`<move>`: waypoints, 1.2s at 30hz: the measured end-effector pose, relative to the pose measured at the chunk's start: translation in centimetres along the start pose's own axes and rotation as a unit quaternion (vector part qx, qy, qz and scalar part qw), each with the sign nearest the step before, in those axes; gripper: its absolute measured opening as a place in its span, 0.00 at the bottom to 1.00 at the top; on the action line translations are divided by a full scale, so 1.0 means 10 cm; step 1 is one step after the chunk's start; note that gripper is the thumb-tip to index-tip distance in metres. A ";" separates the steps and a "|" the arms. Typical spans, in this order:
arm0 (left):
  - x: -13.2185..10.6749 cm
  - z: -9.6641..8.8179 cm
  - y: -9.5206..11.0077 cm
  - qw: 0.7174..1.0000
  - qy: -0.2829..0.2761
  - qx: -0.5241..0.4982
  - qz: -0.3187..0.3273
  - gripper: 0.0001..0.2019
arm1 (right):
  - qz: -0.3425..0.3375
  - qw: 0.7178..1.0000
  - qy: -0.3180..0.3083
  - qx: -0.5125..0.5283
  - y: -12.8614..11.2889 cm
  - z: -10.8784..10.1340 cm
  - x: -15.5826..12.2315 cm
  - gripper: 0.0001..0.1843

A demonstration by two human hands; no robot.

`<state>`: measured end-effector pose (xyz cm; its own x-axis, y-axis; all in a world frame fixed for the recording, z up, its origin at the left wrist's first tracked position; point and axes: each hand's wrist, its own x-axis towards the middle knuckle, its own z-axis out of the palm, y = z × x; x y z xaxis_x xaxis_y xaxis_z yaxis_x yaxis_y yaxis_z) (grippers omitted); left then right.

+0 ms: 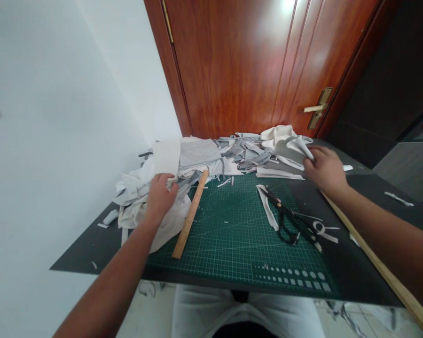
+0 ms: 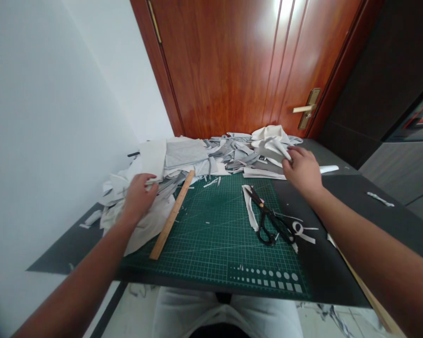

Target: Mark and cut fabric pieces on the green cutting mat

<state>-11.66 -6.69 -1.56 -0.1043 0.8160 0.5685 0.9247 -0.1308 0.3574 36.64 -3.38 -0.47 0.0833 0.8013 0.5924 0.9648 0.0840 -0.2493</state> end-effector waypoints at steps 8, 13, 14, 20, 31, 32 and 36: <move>0.56 0.11 -0.90 0.983 -0.116 0.127 -0.064 0.39 | -0.069 0.942 -0.298 -0.139 0.64 0.80 0.02 0.25; 0.69 0.33 -1.06 0.965 -0.198 0.153 -0.080 0.39 | -0.066 0.934 -0.331 -0.122 0.71 0.95 -0.01 0.27; 0.72 0.35 -1.07 0.963 -0.204 0.159 -0.079 0.38 | -0.066 0.933 -0.332 -0.120 0.72 0.94 -0.02 0.27; 0.88 0.41 -1.07 0.960 -0.208 0.168 -0.079 0.37 | -0.072 0.953 -0.274 -0.108 0.73 0.86 -0.17 0.30; 0.89 0.37 -1.09 0.973 -0.159 0.105 -0.130 0.17 | -0.068 0.940 -0.318 -0.101 0.71 0.75 -0.23 0.23; 0.91 0.31 -1.08 0.976 -0.147 0.093 -0.133 0.14 | -0.065 0.942 -0.315 -0.096 0.73 0.75 -0.22 0.23; 1.05 -0.01 -1.02 0.983 -0.080 0.033 -0.160 0.15 | -0.061 0.959 -0.265 -0.079 0.79 0.70 -0.20 0.25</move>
<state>-22.23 3.16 0.76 -0.3401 0.8881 0.3091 0.8759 0.1795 0.4479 42.34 -0.14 -8.98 -0.1310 0.9833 0.1264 0.9884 0.1394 -0.0597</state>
